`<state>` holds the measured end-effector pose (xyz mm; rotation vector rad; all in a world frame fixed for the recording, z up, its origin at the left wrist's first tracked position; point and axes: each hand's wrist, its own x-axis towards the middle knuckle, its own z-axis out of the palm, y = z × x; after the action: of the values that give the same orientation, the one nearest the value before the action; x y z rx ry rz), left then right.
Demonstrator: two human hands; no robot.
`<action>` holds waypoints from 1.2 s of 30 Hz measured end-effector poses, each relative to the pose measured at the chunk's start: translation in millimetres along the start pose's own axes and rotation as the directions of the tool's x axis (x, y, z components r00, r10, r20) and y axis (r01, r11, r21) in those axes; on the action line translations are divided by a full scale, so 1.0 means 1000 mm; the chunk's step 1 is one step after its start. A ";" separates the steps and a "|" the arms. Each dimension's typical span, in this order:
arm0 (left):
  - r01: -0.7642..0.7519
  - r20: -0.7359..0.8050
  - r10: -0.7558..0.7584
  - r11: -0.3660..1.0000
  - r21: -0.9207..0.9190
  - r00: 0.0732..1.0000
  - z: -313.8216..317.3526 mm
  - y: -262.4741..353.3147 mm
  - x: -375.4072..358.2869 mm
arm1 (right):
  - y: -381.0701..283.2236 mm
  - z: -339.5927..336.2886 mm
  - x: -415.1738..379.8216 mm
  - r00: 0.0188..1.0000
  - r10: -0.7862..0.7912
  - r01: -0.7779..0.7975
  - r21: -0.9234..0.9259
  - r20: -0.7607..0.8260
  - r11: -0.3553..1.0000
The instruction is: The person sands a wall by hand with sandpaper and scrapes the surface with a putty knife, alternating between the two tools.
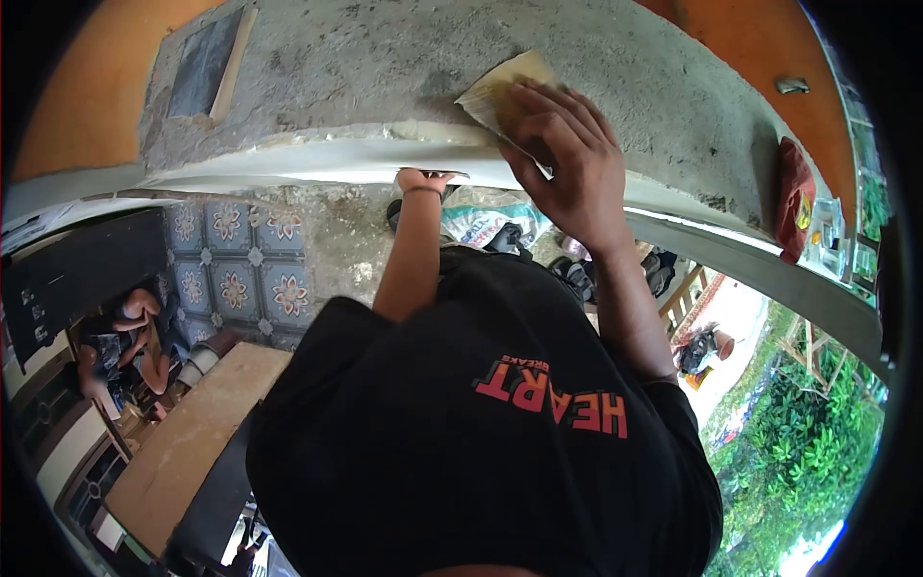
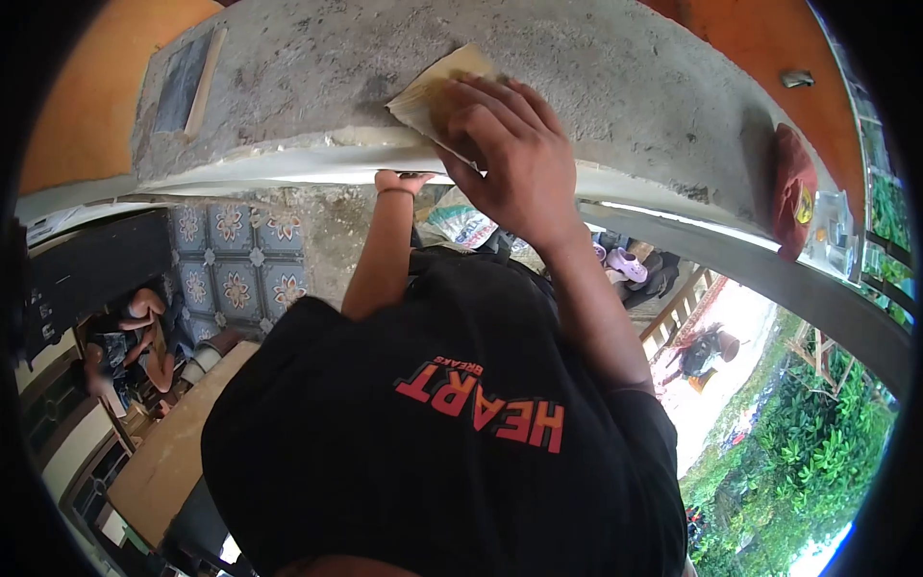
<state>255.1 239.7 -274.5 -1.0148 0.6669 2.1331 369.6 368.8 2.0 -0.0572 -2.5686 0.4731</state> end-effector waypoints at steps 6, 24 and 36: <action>-0.097 0.193 0.124 0.984 -0.148 0.973 -0.002 0.014 -0.018 | -0.001 0.002 0.000 1.000 0.011 -0.011 0.000 -0.015 1.000; -0.194 0.019 0.195 0.981 -0.029 0.981 -0.010 0.098 -0.012 | -0.010 0.000 0.002 0.998 0.016 -0.005 -0.164 0.068 0.986; -0.248 0.051 0.247 0.968 0.026 0.968 -0.010 0.124 -0.020 | -0.015 -0.001 0.006 0.994 0.065 -0.049 -0.172 0.083 0.984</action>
<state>176.4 146.4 -245.0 -0.8990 0.8400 2.3448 366.0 355.9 10.8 -0.1742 -2.6954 0.2823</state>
